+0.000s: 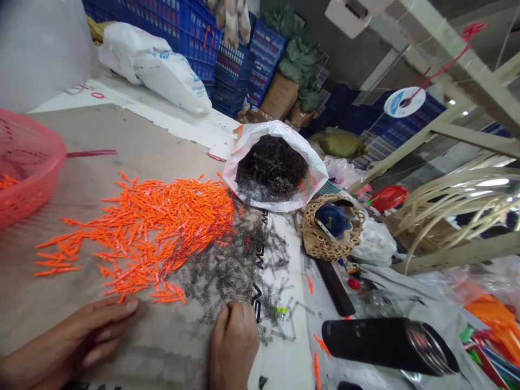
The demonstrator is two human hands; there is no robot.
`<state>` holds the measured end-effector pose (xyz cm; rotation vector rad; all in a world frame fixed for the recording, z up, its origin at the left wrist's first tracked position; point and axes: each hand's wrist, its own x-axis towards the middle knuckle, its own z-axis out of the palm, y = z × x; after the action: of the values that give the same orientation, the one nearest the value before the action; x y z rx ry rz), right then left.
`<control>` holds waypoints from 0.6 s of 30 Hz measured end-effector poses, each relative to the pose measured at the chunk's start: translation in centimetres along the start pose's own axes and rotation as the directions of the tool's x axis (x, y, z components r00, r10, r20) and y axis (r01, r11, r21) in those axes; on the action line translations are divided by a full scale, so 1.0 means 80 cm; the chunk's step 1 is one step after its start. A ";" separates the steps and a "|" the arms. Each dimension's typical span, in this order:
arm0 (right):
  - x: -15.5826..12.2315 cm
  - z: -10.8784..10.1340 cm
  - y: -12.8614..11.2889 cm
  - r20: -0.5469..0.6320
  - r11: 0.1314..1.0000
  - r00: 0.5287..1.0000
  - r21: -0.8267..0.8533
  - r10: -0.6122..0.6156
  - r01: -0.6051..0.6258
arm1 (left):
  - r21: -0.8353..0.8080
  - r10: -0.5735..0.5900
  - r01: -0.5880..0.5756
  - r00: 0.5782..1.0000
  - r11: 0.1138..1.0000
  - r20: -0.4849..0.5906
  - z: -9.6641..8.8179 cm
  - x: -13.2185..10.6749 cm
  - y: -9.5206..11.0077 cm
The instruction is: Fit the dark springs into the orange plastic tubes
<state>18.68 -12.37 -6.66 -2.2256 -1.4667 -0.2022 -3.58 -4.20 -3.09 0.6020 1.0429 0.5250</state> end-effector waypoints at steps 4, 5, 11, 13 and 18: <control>0.000 -0.018 0.009 -0.006 0.992 1.000 -0.129 -0.008 0.007 | 0.339 0.247 -0.244 0.968 0.909 0.034 0.003 0.003 0.009; -0.003 -0.021 0.015 0.001 0.990 1.000 -0.142 0.002 -0.002 | 0.446 0.336 -0.321 0.941 0.836 0.046 0.002 0.006 0.011; -0.032 -0.018 0.039 -0.056 0.999 0.998 0.040 0.017 -0.015 | 0.885 0.498 -0.464 0.773 0.022 0.393 0.005 0.031 0.004; -0.034 -0.017 0.038 -0.099 1.000 0.995 0.015 -0.024 0.025 | 0.900 0.442 -0.397 0.785 -0.180 0.434 0.012 0.035 0.000; -0.005 -0.044 0.025 -0.132 0.988 0.983 -0.106 -0.129 0.116 | 0.884 0.365 -0.293 0.829 -0.364 0.425 0.020 0.040 0.004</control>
<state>20.79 -14.98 -4.28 -2.1496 -1.5484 -0.4680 -0.84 -2.17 -4.32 2.6042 1.1463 0.0014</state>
